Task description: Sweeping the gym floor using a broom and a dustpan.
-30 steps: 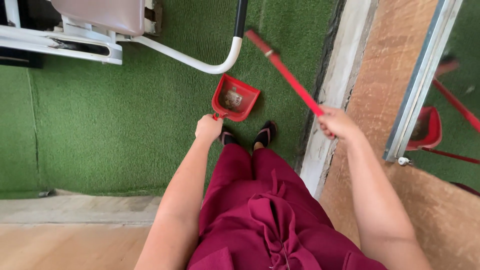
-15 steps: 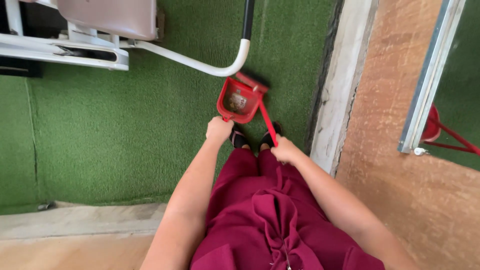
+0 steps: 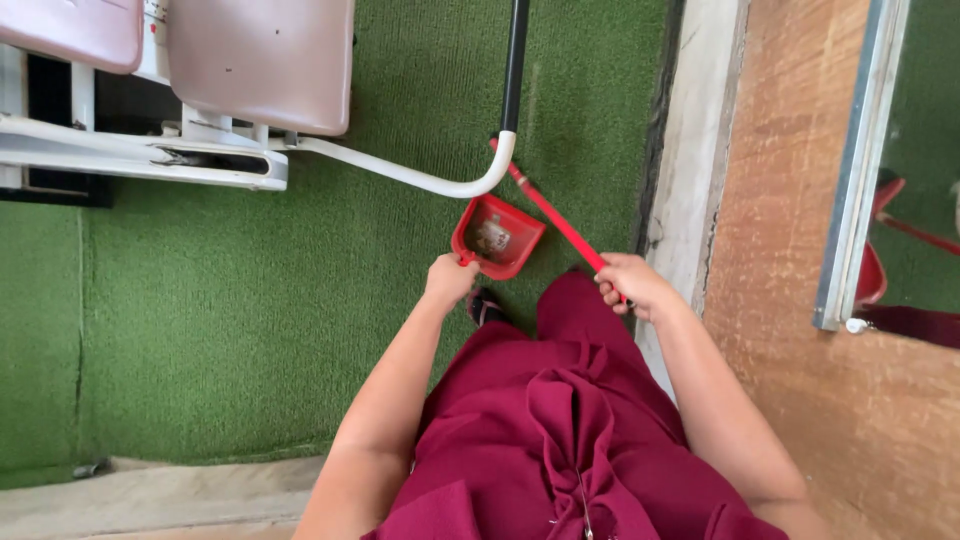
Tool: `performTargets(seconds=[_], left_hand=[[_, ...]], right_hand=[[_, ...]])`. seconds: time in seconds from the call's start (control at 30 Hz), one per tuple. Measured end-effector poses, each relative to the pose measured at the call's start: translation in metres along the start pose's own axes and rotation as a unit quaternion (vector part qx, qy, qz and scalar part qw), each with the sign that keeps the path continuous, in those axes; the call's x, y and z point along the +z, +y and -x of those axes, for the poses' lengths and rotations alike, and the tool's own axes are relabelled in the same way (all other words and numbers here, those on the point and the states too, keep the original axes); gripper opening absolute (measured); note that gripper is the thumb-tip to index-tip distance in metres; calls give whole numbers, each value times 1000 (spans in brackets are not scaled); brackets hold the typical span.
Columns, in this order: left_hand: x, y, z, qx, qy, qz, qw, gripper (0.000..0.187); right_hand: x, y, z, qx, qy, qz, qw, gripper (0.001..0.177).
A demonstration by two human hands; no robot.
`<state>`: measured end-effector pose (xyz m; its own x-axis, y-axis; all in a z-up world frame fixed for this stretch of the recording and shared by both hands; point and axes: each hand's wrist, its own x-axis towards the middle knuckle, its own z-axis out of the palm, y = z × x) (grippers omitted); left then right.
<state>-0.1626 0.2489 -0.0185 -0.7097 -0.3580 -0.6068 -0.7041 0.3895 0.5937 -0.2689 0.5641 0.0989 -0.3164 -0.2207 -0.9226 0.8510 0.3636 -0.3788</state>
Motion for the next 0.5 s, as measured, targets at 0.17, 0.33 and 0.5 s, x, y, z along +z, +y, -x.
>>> performTargets(seconds=[0.17, 0.33, 0.5], left_hand=[[-14, 63, 3, -36, -38, -4, 999, 34], [14, 86, -35, -2, -6, -2, 1000, 38], [42, 152, -71, -72, 17, -13, 997, 50]], right_hand=[[-28, -40, -32, -41, 16, -9, 999, 18], [-84, -99, -70, -53, 35, -45, 997, 6], [-166, -181, -127, -41, 16, -98, 994, 10]])
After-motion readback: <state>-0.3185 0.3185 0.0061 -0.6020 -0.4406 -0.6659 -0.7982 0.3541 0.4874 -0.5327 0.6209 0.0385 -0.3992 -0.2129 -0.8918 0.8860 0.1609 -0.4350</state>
